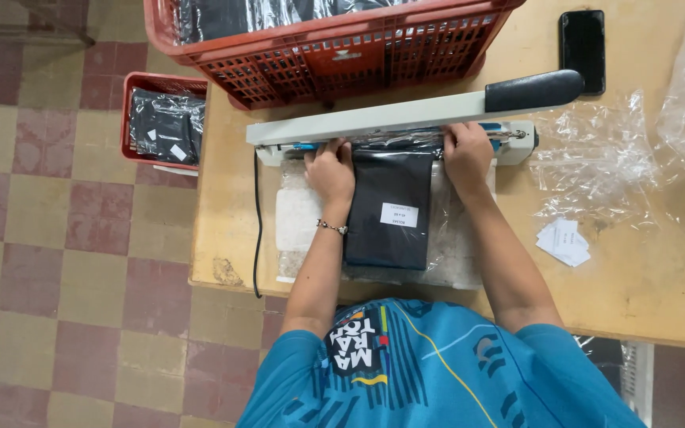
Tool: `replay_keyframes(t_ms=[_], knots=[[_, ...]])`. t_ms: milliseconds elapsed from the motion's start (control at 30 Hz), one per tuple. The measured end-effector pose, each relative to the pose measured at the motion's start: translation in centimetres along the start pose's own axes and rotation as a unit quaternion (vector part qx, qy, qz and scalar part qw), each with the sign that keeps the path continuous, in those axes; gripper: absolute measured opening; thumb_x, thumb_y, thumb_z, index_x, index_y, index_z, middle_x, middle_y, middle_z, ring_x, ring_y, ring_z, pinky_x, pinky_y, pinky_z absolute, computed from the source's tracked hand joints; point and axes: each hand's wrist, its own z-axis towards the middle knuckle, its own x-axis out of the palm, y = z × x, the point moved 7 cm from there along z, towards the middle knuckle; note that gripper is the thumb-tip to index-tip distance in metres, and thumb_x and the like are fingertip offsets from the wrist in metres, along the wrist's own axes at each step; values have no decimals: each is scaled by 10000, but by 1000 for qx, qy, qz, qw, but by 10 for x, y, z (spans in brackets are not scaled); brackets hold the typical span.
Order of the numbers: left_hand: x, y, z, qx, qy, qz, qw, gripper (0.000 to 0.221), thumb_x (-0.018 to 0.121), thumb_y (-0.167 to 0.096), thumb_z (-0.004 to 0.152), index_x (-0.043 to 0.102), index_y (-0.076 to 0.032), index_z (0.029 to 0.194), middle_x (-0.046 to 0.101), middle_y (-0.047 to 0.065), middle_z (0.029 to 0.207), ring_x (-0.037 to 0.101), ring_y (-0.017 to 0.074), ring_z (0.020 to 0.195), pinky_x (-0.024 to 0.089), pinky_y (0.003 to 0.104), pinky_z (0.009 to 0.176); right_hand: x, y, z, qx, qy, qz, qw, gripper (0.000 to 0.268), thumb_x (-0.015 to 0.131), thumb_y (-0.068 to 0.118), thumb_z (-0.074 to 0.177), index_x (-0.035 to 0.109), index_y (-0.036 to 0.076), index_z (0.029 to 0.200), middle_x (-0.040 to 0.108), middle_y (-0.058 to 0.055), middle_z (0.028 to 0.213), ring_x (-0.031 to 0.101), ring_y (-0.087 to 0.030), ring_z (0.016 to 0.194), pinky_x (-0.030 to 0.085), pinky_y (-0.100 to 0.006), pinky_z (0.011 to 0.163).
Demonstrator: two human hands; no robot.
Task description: Sealing black rectangular items inside plastic bags using a manual heat sealer
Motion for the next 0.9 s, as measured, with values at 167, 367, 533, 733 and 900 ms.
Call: replay_keyframes(t_ms=[167,367,533,733,900], knots=[[4,10,0,-32,-22,-28,999,153,749,-436,840,670,-311,880,733,-64,818,623,263,992,545,507,795,8,-14,-4,20,10,35,999,136,782,122,916,739,153,1041,670,-52,897,703,-319,896,575,-407,784],[6,13,1,-22,-59,-73,995,278,778,-417,823,562,-248,871,689,-3,746,645,324,910,529,524,754,-10,-5,4,38,3,84,996,120,795,116,944,696,52,966,655,-131,807,686,-395,795,558,-456,692],[2,20,-3,-26,-27,-92,995,282,750,-382,846,544,-193,884,664,37,725,645,346,890,527,518,773,-61,31,6,-4,-60,51,997,175,838,229,942,696,139,892,635,-63,743,674,-301,710,541,-389,634],[3,20,-6,-40,-15,-99,994,211,699,-216,816,552,-120,932,633,144,834,601,430,894,474,565,762,-142,165,93,-224,-82,54,970,230,653,255,1039,687,107,867,590,-43,793,565,-247,711,477,-349,654],[-3,14,-4,-26,-39,-114,992,200,658,-171,835,503,-80,922,614,166,811,533,432,849,400,593,692,-51,143,126,-179,177,-138,958,527,541,560,1088,701,100,886,669,-69,877,607,-293,821,490,-417,602]])
